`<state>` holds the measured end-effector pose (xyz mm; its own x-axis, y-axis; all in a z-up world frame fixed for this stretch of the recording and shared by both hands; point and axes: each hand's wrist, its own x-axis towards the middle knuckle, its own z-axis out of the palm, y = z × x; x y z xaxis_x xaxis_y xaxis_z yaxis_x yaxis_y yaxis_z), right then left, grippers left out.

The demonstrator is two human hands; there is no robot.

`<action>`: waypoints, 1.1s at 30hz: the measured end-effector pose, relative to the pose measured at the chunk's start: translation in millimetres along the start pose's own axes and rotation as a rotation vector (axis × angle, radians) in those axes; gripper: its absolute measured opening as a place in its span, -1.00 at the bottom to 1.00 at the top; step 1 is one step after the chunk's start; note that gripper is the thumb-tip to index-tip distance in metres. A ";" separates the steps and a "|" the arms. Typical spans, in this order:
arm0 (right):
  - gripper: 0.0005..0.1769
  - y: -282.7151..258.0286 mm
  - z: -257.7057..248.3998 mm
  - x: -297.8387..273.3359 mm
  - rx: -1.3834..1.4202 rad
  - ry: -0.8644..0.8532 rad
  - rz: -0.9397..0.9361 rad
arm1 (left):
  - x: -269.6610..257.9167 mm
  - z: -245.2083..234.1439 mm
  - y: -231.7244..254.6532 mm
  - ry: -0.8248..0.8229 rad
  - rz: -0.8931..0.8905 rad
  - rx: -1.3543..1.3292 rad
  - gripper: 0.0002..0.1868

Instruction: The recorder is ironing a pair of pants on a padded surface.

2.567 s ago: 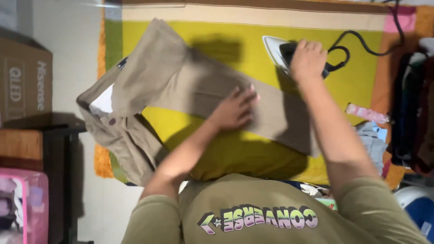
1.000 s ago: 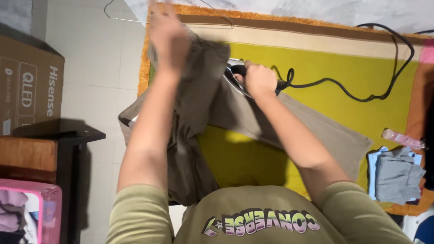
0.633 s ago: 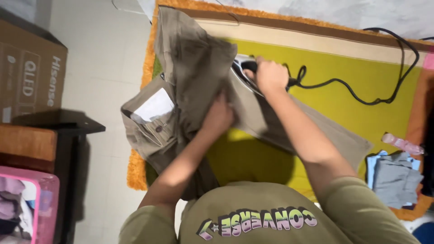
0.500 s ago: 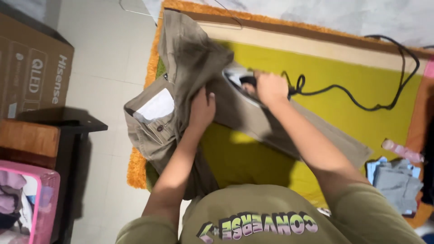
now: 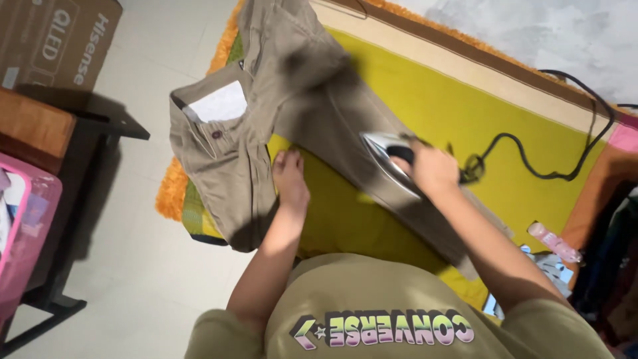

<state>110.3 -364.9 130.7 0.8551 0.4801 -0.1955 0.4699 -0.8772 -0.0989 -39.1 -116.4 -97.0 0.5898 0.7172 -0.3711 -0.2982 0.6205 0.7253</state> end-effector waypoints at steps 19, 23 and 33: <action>-0.67 -89.6 30.2 71.7 0.435 0.140 -0.441 | 89.7 29.9 38.4 0.621 0.463 0.754 -0.67; -0.60 -65.5 11.3 8.8 0.358 -0.099 -0.269 | 82.6 30.1 52.5 0.539 0.018 0.473 -0.67; -0.63 -160.0 31.8 94.3 0.299 0.026 -0.348 | 108.4 -0.3 44.8 0.627 0.028 1.083 -0.53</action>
<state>108.8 -179.5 97.1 0.6642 0.7436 -0.0768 0.6500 -0.6252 -0.4320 11.2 -10.7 -104.9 0.0464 0.9379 -0.3437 0.6402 0.2362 0.7310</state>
